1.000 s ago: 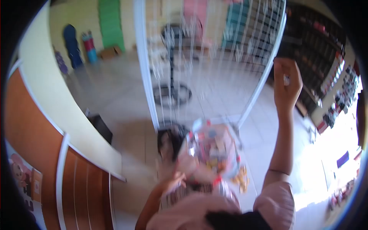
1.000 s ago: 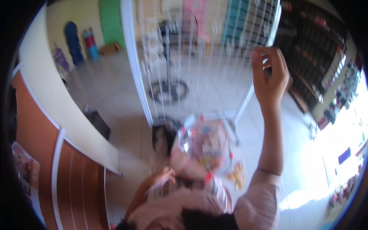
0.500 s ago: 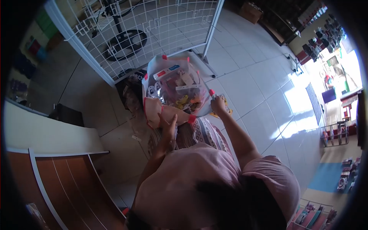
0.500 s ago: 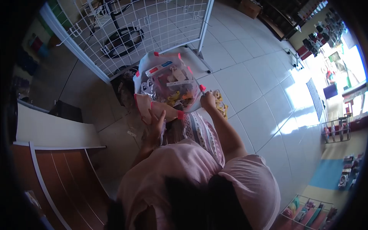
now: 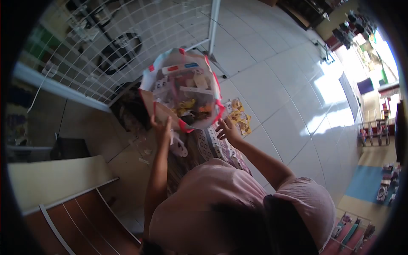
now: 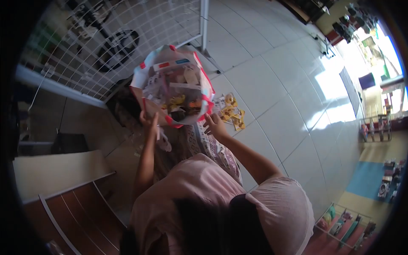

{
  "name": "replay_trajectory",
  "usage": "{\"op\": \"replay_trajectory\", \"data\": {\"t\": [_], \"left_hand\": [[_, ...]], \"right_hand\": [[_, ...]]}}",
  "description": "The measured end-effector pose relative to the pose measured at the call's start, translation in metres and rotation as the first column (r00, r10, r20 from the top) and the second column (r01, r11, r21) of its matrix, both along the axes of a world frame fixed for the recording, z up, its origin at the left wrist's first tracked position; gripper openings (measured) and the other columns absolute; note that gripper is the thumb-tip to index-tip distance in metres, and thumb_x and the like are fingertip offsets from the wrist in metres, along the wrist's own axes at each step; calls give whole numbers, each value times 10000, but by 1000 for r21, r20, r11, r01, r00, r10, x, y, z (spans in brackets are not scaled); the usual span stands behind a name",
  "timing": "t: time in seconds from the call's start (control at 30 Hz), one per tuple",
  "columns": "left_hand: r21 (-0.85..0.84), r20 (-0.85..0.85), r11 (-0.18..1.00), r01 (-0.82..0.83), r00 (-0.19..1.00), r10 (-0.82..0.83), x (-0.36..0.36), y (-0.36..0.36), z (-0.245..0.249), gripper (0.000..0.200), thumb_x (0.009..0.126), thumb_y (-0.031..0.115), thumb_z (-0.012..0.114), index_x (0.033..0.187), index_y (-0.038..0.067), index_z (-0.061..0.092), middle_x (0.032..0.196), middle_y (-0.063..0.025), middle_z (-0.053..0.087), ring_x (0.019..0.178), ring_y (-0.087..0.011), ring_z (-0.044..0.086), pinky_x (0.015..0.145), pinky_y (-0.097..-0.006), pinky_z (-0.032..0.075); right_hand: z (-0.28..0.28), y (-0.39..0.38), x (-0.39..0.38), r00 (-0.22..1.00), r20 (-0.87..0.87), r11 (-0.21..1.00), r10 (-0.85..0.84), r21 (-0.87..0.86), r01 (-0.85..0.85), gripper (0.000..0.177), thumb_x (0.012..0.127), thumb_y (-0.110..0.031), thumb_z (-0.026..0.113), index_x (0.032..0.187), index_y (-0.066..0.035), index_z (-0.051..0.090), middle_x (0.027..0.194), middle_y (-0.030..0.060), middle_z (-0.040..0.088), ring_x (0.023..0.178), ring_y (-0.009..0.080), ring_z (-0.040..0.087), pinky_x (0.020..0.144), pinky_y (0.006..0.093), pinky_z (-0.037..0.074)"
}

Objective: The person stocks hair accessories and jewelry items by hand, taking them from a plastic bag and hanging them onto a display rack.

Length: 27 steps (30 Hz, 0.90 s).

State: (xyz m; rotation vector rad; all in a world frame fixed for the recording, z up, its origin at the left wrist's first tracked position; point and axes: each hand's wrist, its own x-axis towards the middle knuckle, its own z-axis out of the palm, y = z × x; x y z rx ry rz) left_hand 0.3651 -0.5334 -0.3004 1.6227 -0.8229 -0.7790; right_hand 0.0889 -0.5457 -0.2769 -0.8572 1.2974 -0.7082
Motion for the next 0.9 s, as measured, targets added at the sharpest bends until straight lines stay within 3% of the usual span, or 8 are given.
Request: {"op": "replay_trajectory", "data": {"t": [0.17, 0.3, 0.37, 0.4, 0.5, 0.6, 0.77, 0.9], "left_hand": [[144, -473, 984, 100, 881, -21, 25, 34, -16, 591, 855, 293, 593, 1322, 47, 328, 1232, -195, 463, 833, -202, 519, 694, -288, 402], [140, -740, 979, 145, 673, 7, 15, 69, 3, 461, 891, 252, 528, 1309, 116, 390, 1229, -170, 508, 566, -111, 533, 432, -188, 387], [126, -353, 970, 210, 923, -154, 19, 83, -48, 450, 925, 353, 435, 1307, 118, 397, 1165, -172, 566, 425, -70, 429, 396, -185, 354], [250, -539, 956, 152, 842, 7, 7, 77, -26, 452, 931, 369, 414, 1305, 115, 397, 1165, -179, 564, 418, -74, 432, 387, -189, 353], [382, -721, 910, 160, 668, 185, -9, 68, -19, 452, 944, 386, 385, 1303, 113, 394, 1150, -193, 564, 368, -100, 431, 338, -221, 362], [390, -739, 880, 270, 662, 124, -28, 54, -16, 428, 960, 383, 351, 1292, 118, 395, 1118, -192, 575, 346, -110, 428, 312, -237, 365], [440, -744, 837, 325, 653, 138, -60, 16, -5, 380, 980, 353, 305, 1213, 80, 428, 1074, -190, 587, 352, -117, 427, 322, -227, 358], [422, -721, 760, 494, 692, -49, -77, 2, 2, 386, 982, 365, 290, 1050, 42, 489, 1029, -193, 596, 352, -105, 406, 333, -217, 330]], "right_hand": [[-108, -17, -95, 923, -376, 995, -84, 20, 99, 341, 929, -342, 501, 969, -5, 529, 689, 83, 582, 485, 147, 561, 469, 278, 473], [-230, 1, -181, 449, -893, 992, 38, 87, 88, 594, 778, -472, 665, 1127, -24, 491, 1111, 161, 539, 970, 243, 574, 670, 354, 518], [-202, -17, -184, 640, -759, 857, -120, 246, 453, 723, 701, -519, 711, 1166, -21, 469, 1216, 183, 463, 1111, 289, 476, 806, 376, 474], [-191, -24, -178, 691, -686, 725, -229, 353, 591, 790, 662, -543, 735, 1186, -20, 458, 1269, 194, 425, 1181, 311, 427, 874, 386, 453], [-211, -47, -159, 371, -916, 777, -153, 120, 618, 834, 622, -569, 748, 1171, -9, 464, 1271, 212, 427, 1171, 326, 444, 947, 379, 396], [-184, -67, -135, 337, -919, 896, -206, -39, 441, 832, 608, -550, 768, 1156, -2, 466, 1218, 216, 474, 1112, 338, 494, 910, 374, 427], [-254, -79, -119, 608, -691, 814, -390, 50, 579, 756, 629, -403, 816, 1144, 15, 454, 1097, 182, 564, 1023, 298, 556, 866, 361, 441], [-225, -81, -117, 612, -701, 731, -365, 192, 655, 587, 667, -266, 812, 1072, 42, 519, 1042, 160, 613, 916, 242, 594, 802, 335, 459]]}}
